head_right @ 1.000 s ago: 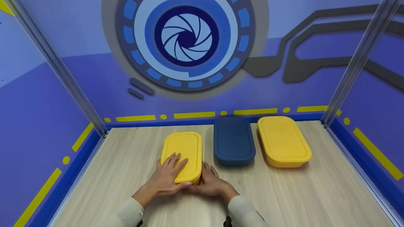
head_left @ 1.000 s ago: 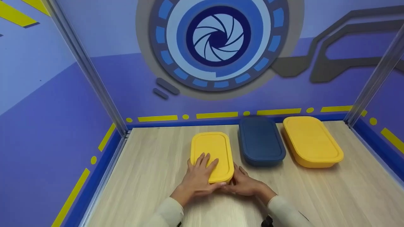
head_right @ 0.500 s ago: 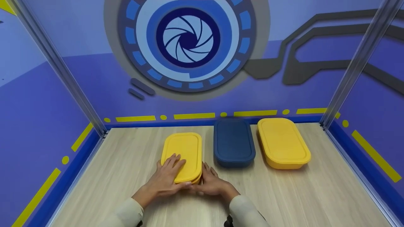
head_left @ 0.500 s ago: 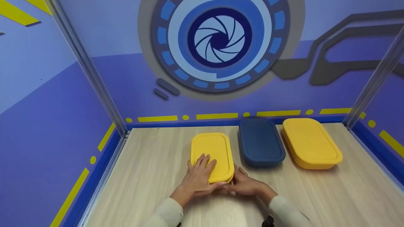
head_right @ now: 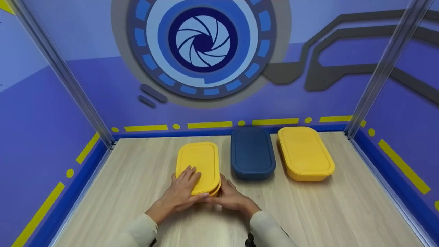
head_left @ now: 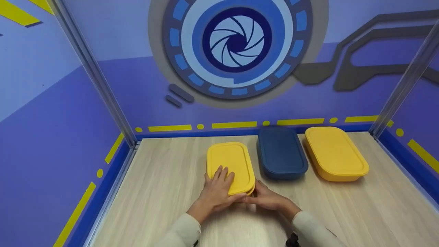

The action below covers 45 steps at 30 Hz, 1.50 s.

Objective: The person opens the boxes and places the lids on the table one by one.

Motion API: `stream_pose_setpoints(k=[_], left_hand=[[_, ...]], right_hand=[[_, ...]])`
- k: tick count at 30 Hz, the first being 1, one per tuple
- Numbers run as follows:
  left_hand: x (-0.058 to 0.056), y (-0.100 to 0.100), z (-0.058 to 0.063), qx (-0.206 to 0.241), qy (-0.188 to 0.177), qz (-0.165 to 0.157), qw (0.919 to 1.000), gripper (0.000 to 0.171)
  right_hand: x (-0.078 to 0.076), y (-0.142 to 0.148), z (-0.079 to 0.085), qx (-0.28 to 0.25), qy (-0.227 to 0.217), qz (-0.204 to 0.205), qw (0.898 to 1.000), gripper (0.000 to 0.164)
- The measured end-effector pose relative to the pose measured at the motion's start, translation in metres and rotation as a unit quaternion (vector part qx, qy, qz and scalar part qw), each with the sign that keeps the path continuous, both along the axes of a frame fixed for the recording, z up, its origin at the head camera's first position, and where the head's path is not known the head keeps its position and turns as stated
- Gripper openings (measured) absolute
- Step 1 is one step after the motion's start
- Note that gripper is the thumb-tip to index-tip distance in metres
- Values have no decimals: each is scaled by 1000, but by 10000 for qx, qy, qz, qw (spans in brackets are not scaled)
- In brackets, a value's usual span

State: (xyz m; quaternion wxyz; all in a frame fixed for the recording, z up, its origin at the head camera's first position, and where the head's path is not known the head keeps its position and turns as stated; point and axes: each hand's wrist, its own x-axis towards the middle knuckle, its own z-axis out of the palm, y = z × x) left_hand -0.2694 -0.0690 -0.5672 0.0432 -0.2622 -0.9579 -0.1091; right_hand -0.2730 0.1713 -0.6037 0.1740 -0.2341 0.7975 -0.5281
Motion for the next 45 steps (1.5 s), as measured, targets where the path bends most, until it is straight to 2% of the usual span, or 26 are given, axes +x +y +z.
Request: stream_pose_setpoints(k=[3,5,10,14,21,27,33,39,45], left_hand=[[0,1,-1,37,89,10,10000,97],[0,2,-1,35,173,27,9998,95],[2,3,-4,134,246,95,9996,94],[3,4,-5,226,229,157,9994,94],[4,5,-5,320,112,281,9990,93],[5,5,-1,267,240,330,9988,91],[9,4,3,173,290,394,9987,90],[11,2,4,232,341,372,9985,87],[13,1,6,345,237,402,9983,82]], right_hand=[[2,-2,-1,-251,-19,-169,9995,101],[4,-4,-1,-233,-12,-416,9989,104],[8,-5,0,90,166,-976,9950,109],[9,-4,4,401,279,-1223,9913,115],[7,-5,11,644,375,-945,9927,104],[5,-9,14,705,427,-983,9917,97],[6,-11,15,375,256,-990,9941,100],[9,-12,17,433,117,-1121,9927,107],[8,-13,18,335,54,-1050,9939,108]])
